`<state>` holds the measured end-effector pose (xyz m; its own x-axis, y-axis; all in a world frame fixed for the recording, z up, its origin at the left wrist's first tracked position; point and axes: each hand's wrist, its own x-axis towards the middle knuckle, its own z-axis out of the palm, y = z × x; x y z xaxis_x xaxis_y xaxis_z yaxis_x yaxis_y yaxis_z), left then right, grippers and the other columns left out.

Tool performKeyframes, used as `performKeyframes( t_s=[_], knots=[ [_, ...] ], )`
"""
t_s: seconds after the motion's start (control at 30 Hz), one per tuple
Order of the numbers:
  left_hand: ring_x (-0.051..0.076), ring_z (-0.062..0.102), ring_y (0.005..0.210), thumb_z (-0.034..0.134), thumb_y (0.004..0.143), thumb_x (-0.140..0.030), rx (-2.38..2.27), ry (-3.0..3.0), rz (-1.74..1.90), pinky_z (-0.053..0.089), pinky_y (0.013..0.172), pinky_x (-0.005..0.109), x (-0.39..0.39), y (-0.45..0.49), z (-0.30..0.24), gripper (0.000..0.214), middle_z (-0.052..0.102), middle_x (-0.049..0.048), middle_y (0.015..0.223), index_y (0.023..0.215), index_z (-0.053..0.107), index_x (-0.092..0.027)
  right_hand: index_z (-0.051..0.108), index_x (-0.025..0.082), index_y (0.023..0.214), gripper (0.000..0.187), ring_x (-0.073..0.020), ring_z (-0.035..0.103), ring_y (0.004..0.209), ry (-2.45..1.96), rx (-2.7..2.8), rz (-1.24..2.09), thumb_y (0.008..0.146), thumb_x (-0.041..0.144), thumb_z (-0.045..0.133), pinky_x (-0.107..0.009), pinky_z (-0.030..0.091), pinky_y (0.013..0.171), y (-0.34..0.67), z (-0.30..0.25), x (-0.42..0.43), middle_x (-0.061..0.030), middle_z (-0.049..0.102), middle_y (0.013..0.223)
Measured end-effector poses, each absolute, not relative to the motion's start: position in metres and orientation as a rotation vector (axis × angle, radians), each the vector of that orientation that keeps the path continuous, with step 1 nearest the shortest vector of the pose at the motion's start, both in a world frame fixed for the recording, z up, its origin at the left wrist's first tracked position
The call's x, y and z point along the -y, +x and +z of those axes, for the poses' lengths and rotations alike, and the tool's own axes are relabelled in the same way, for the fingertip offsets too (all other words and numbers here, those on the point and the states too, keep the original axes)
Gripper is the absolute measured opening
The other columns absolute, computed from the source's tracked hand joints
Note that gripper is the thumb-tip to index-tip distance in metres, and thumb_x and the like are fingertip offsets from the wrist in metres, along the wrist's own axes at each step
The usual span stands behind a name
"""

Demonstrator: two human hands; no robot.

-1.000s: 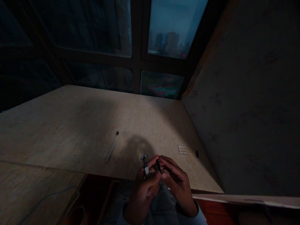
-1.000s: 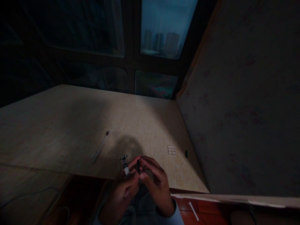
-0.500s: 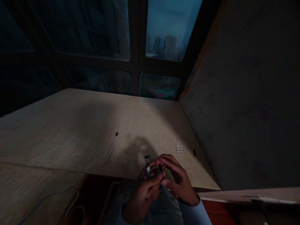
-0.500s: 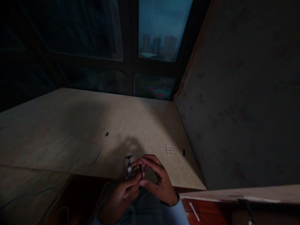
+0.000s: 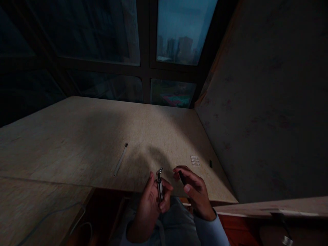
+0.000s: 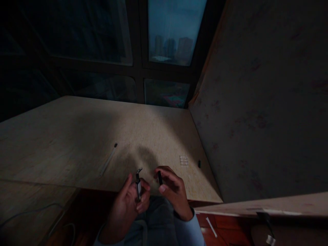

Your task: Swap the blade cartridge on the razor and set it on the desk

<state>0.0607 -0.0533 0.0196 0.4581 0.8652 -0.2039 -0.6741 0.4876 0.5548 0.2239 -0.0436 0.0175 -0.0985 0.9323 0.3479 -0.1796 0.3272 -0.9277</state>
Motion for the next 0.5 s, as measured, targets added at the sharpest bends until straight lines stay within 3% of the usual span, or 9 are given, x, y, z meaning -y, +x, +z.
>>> performKeyframes(
  t_s=[0.17,0.5],
  knots=[
    [0.006,0.031,0.038,0.059,0.085,-0.062,-0.443,0.424,0.926,0.026,0.042,0.021,0.055,0.060,0.023,0.052,0.039,-0.0050,0.046,0.065,0.060,-0.014,0.072,0.027,0.117,0.037,-0.0245,0.066,0.096,-0.726,1.359,1.238,0.086,0.048,0.067,-0.040,0.052,0.088,0.224,0.028,0.040,-0.0090,0.069,0.114],
    [0.006,0.028,0.039,0.062,0.079,-0.068,-0.409,0.538,0.824,0.022,0.044,0.024,0.054,0.059,0.027,0.057,0.028,-0.0067,0.045,0.056,0.052,-0.017,0.073,0.029,0.116,0.037,-0.0266,0.066,0.112,-0.666,1.527,1.372,0.085,0.049,0.069,-0.044,0.051,0.096,0.222,0.052,0.024,-0.0073,0.073,0.117]
  ],
)
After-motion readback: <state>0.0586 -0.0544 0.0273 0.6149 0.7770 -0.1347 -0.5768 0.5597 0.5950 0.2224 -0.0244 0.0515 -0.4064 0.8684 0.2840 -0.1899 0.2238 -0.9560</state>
